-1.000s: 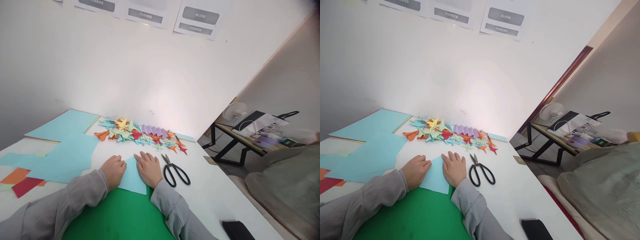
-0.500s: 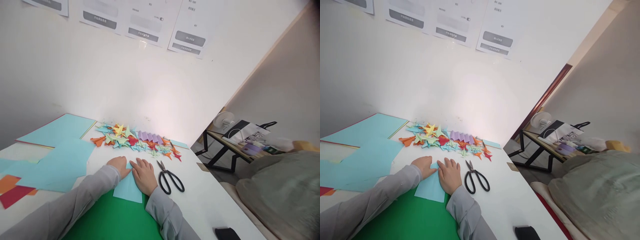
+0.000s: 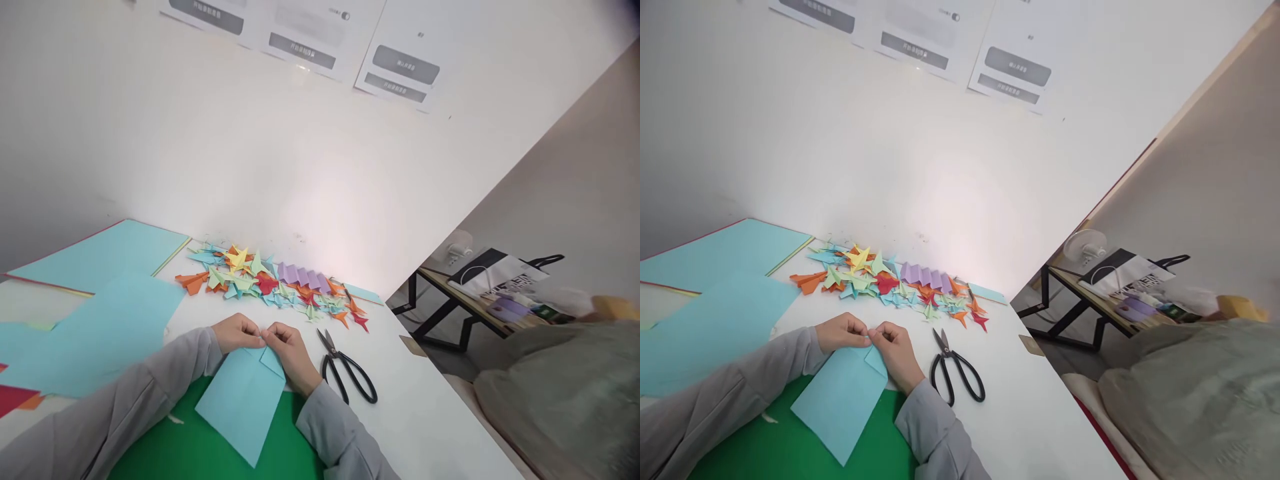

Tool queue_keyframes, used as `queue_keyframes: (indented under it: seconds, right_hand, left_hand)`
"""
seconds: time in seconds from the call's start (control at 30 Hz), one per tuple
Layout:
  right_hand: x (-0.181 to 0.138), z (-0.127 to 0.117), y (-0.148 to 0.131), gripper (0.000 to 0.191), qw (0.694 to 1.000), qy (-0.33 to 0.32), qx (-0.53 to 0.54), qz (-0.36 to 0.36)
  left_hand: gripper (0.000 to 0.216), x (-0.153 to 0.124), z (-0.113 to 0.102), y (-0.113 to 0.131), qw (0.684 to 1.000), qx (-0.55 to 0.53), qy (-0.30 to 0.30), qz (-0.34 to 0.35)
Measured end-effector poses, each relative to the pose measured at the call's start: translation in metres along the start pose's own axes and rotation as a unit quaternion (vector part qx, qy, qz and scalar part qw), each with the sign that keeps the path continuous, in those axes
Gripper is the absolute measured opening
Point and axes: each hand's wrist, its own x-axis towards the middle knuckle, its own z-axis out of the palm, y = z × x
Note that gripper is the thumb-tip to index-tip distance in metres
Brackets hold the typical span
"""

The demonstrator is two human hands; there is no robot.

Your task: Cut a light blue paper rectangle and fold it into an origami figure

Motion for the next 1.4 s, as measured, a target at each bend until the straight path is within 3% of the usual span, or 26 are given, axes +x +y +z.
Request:
queue_keyframes:
  seconds: [0.13, 0.33, 0.8, 0.97, 1.17, 1.4]
  right_hand:
    - [-0.002, -0.002, 0.0, 0.034, 0.998, -0.055, 0.02, 0.011]
    - [-0.006, -0.005, -0.001, 0.036, 0.996, -0.093, 0.0, 0.011]
    - [-0.008, -0.006, -0.006, 0.032, 0.987, 0.005, 0.145, 0.071]
    - [-0.007, -0.008, -0.011, 0.035, 0.981, 0.032, 0.172, 0.08]
    - [-0.006, -0.011, -0.01, 0.035, 0.977, 0.047, 0.191, 0.087]
    - [-0.005, -0.015, -0.01, 0.035, 0.975, 0.051, 0.201, 0.083]
  left_hand:
    - [0.024, -0.001, 0.002, 0.001, 1.0, -0.016, 0.017, -0.011]
    - [0.024, -0.006, 0.006, 0.006, 0.999, 0.041, 0.01, 0.018]
    - [0.024, -0.011, 0.003, 0.01, 0.999, -0.027, 0.032, 0.004]
    - [0.022, -0.011, 0.002, 0.01, 0.996, -0.061, 0.056, -0.024]
    - [0.019, -0.011, 0.001, 0.009, 0.99, -0.122, 0.046, -0.051]
    - [0.017, -0.014, -0.004, 0.01, 0.985, -0.173, 0.023, -0.013]
